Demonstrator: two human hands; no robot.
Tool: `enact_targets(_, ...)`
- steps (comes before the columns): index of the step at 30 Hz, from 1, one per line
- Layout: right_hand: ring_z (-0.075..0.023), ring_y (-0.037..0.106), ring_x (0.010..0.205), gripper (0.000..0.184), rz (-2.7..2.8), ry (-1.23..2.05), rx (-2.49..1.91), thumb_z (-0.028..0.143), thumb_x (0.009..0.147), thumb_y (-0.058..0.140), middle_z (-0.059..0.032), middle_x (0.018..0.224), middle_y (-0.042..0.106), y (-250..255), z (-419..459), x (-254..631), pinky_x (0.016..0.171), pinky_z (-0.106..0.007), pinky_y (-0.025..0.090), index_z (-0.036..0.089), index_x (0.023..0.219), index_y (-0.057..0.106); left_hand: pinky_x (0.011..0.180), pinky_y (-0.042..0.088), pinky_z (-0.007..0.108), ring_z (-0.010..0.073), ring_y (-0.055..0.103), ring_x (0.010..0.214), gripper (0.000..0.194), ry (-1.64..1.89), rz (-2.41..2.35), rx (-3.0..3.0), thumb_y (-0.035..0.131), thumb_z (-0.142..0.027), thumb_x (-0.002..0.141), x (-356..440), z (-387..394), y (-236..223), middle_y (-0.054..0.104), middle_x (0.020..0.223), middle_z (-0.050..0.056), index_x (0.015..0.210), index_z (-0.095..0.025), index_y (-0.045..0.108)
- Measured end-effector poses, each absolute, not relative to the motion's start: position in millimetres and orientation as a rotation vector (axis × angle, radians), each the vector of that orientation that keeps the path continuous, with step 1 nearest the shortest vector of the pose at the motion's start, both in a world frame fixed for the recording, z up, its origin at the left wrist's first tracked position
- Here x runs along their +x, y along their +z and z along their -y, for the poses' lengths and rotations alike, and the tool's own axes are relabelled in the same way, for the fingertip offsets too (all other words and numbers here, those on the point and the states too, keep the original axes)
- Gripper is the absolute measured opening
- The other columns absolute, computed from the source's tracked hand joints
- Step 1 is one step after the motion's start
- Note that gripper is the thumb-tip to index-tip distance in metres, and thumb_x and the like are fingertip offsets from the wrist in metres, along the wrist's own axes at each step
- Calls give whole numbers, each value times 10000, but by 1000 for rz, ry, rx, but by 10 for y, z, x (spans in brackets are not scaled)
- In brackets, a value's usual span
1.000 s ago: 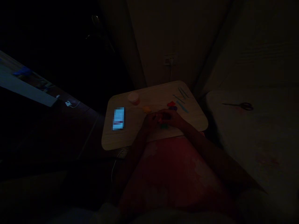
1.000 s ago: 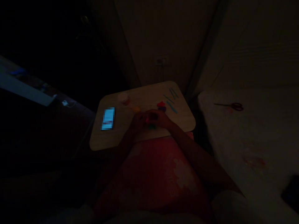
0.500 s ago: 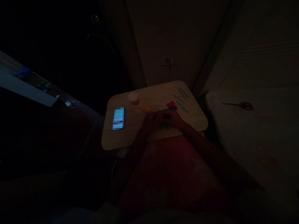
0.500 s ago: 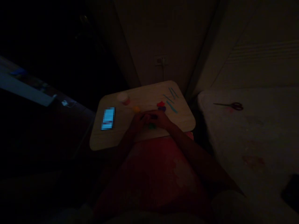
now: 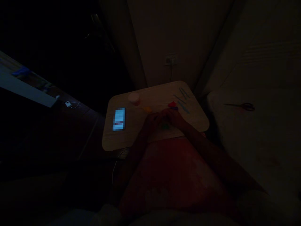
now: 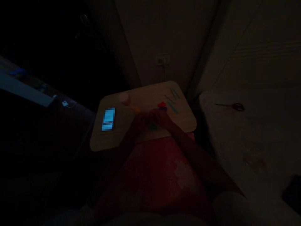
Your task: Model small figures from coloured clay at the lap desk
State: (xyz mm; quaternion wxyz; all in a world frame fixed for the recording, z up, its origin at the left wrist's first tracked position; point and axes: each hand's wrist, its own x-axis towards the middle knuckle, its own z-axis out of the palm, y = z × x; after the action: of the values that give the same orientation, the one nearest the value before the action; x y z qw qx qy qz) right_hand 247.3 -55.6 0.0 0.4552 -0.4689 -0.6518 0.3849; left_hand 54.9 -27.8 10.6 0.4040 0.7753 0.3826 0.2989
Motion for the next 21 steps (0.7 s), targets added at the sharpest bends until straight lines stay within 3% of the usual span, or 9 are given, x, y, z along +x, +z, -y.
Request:
enact_targets(6, -215, 660, 828, 508, 1511, 971, -1121, 700, 912, 642, -80, 918, 750, -41, 534, 2464, 780, -348, 538, 201, 934, 738, 748, 462, 309, 176, 592, 772, 450, 838, -959, 1953, 581, -575, 999, 570, 303, 149, 681, 790, 25, 823, -181, 706)
enact_targets(11, -205, 683, 801, 532, 1306, 1107, -1096, 669, 767, 805, -80, 916, 751, -70, 525, 2463, 700, -315, 558, 193, 993, 734, 666, 393, 297, 149, 506, 679, 468, 866, -994, 1932, 636, -593, 969, 579, 318, 158, 569, 682, -13, 735, -187, 635)
enact_targets(21, -176, 625, 664, 517, 1395, 1127, -1122, 695, 804, 759, -54, 760, 711, -11, 552, 2501, 602, -293, 496, 181, 855, 730, 638, 366, 299, 137, 468, 648, 558, 820, -969, 1969, 597, -659, 968, 572, 323, 183, 521, 633, -21, 674, -185, 598)
